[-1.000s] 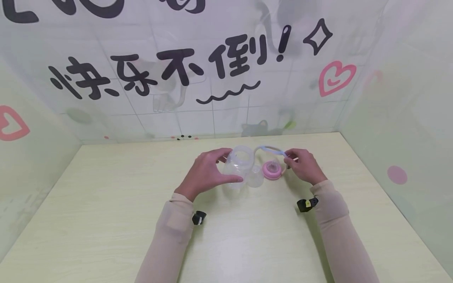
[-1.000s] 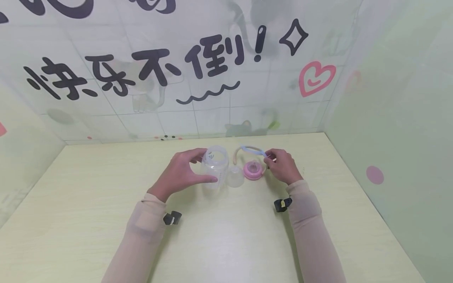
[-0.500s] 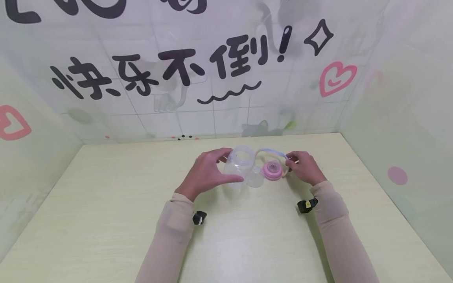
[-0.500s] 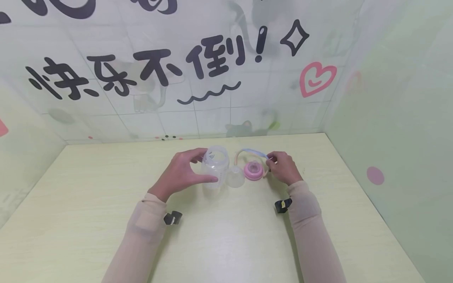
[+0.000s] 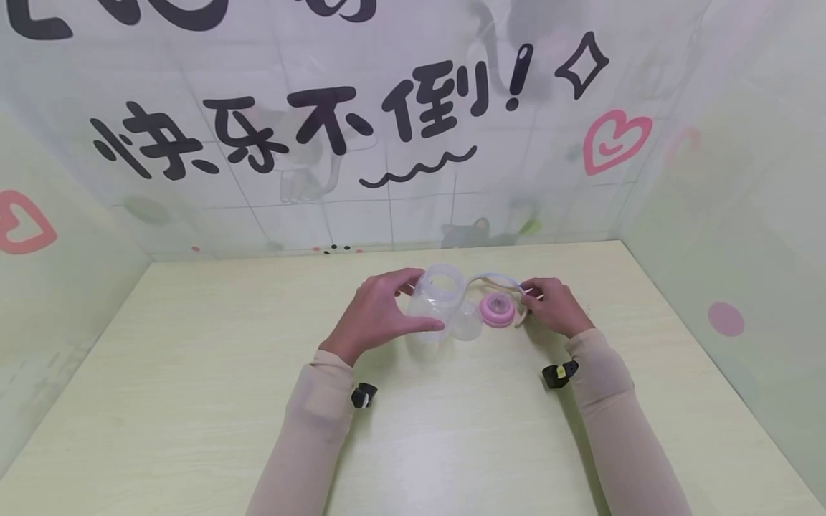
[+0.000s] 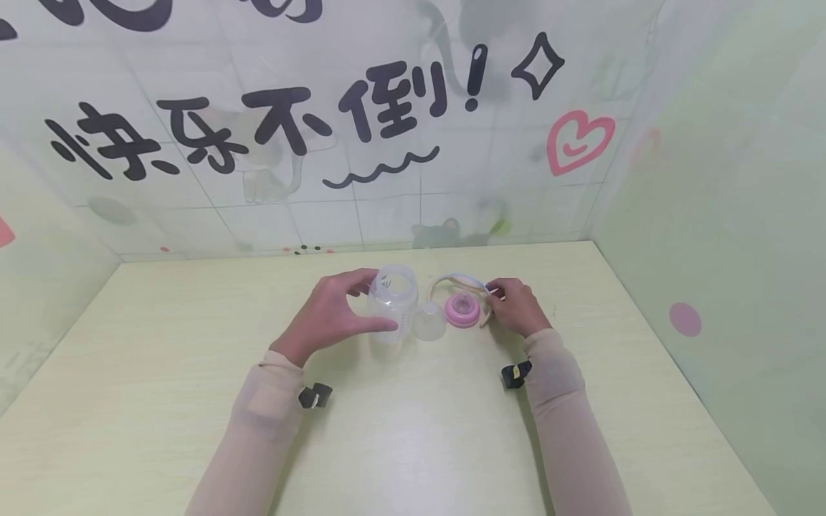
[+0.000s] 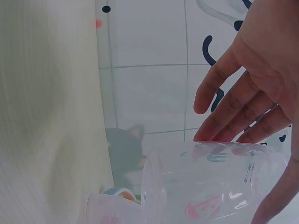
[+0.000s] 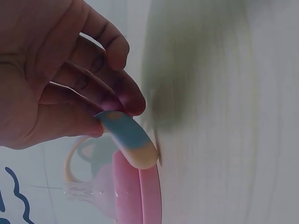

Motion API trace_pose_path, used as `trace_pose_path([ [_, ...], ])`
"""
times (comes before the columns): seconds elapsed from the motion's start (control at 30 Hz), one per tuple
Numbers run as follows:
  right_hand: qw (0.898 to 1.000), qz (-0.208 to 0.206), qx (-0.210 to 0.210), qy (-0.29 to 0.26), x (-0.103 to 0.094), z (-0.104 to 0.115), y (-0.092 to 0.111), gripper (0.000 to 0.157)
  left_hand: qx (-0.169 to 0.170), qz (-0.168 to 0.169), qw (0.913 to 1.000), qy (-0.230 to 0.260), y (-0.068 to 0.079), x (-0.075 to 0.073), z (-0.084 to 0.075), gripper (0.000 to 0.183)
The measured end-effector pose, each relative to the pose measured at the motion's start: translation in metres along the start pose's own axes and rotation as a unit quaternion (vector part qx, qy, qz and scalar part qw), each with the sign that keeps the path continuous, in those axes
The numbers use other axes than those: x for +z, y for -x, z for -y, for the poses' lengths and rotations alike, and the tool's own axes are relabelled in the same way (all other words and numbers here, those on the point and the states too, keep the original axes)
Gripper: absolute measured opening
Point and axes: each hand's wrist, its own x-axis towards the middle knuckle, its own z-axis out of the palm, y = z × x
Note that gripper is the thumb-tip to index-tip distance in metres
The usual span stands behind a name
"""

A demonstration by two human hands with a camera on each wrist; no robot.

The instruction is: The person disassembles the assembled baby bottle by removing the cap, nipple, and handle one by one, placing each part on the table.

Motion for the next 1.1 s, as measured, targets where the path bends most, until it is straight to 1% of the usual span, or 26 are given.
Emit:
trace_pose_path([
  [0.33,1.000,-0.003,-0.004,0.013,-0.001,0.002,0.001,0.034,-0.003,-0.002,1.0000,0.002,0.001,-0.001,0.001,0.071],
  [0.43,1.000,-0.013,-0.006,0.017,-0.004,0.008,0.003,0.036,-0.003,-0.002,1.0000,0.006,0.001,-0.002,0.002,0.072],
  [0.57,0.999,-0.044,-0.020,0.017,-0.009,0.020,0.007,0.042,-0.003,-0.003,0.9998,0.020,0.000,-0.002,0.003,0.073],
  [0.63,0.997,-0.070,-0.036,0.012,-0.010,0.027,0.008,0.044,-0.006,-0.004,0.9996,0.028,0.000,-0.002,0.004,0.073],
  [0.7,0.993,-0.098,-0.059,-0.004,-0.011,0.036,0.010,0.044,-0.012,-0.005,0.9993,0.035,0.000,-0.002,0.004,0.072],
  [0.77,0.987,-0.128,-0.093,-0.035,-0.010,0.046,0.012,0.042,-0.017,-0.005,0.9988,0.046,0.000,-0.002,0.005,0.071],
  [0.83,0.978,-0.144,-0.133,-0.068,-0.006,0.057,0.013,0.039,-0.020,-0.003,0.9982,0.057,0.000,-0.002,0.006,0.071],
  [0.9,0.971,-0.140,-0.168,-0.101,0.001,0.069,0.015,0.038,-0.023,0.000,0.9976,0.065,-0.001,-0.002,0.006,0.071],
  [0.93,0.968,-0.129,-0.181,-0.118,0.005,0.074,0.015,0.038,-0.025,0.002,0.9973,0.069,-0.001,-0.002,0.006,0.071],
  [1.0,0.965,-0.094,-0.201,-0.141,0.014,0.084,0.017,0.041,-0.029,0.005,0.9967,0.076,-0.001,-0.002,0.007,0.071],
  [1.1,0.963,-0.047,-0.214,-0.159,0.025,0.096,0.020,0.044,-0.033,0.012,0.9956,0.087,0.000,-0.002,0.008,0.071],
])
